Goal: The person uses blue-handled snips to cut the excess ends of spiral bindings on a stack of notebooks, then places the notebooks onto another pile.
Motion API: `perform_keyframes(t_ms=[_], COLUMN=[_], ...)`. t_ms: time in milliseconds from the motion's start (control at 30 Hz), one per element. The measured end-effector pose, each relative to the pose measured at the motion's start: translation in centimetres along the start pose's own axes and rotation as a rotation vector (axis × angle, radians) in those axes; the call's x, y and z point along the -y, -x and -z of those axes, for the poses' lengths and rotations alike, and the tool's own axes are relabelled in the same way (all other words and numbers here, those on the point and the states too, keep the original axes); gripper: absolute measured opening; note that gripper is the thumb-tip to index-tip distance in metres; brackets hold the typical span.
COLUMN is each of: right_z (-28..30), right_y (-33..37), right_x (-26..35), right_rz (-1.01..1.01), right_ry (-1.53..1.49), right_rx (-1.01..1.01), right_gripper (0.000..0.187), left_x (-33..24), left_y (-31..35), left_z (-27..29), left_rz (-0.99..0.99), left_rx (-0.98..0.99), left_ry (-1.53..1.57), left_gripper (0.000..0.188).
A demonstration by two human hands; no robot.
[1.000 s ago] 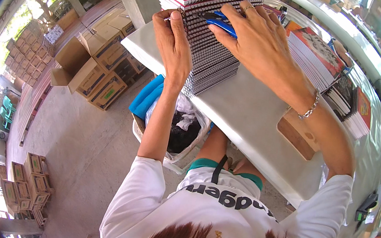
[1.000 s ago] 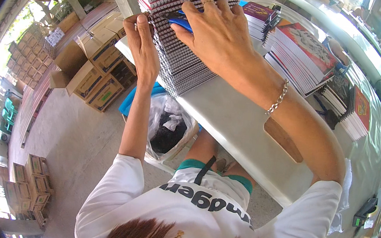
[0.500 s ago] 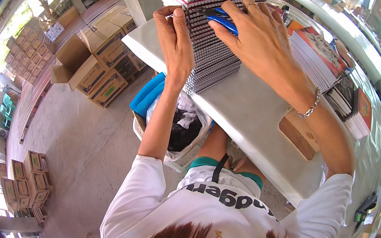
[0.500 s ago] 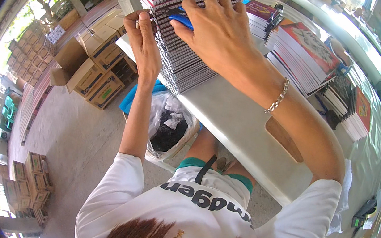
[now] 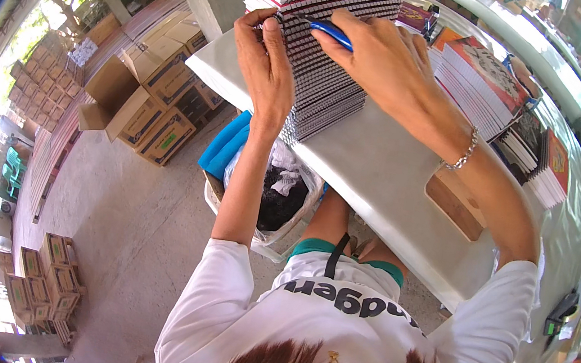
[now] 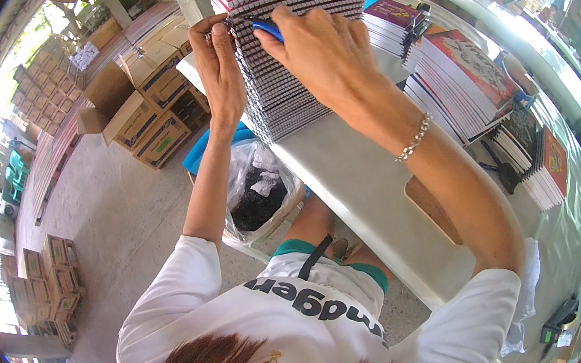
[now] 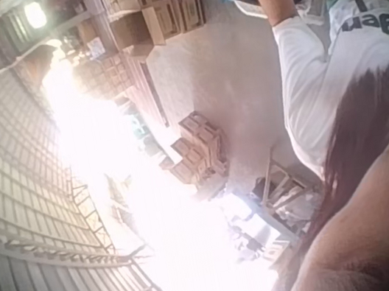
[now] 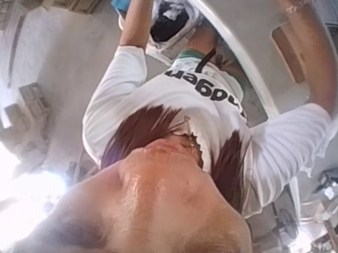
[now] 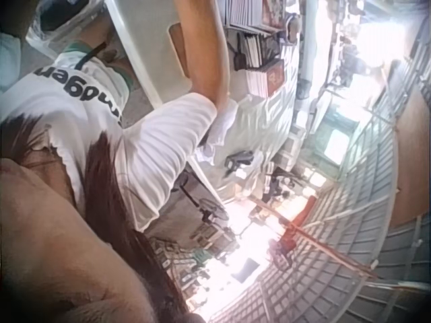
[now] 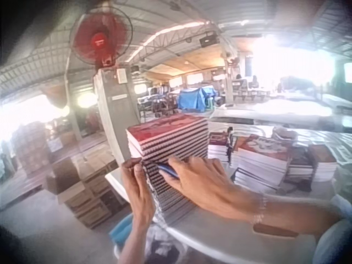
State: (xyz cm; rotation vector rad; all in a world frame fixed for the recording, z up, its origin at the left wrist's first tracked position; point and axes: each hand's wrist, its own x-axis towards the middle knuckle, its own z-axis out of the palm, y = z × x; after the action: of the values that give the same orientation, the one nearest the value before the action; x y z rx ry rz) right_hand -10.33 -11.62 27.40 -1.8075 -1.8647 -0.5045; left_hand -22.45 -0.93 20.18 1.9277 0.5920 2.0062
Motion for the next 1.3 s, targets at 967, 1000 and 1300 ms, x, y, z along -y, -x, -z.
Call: perform_keyframes(t_ms=[967, 1000, 1300], right_z=[-3.9, -3.8, -2.5], right_y=[1.4, 1.2, 0.4], right_x=[-2.1, -1.9, -0.7], right_rz=[0.202, 0.211, 0.096], right_ry=[0.033, 0.048, -0.051], right_rx=[-0.332, -0.35, -0.004], right_gripper=[0.041, 0.041, 0.038], left_x=[1.1, 1.1, 1.3], left_y=[1.1, 1.1, 1.2], left_z=[0.1, 0.1, 0.0], left_rz=[0.106, 0.106, -0.013], left_rx=[0.013, 0.011, -0.002], left_ry=[0.072, 0.072, -0.028], left_gripper=[0.034, 0.034, 0.032])
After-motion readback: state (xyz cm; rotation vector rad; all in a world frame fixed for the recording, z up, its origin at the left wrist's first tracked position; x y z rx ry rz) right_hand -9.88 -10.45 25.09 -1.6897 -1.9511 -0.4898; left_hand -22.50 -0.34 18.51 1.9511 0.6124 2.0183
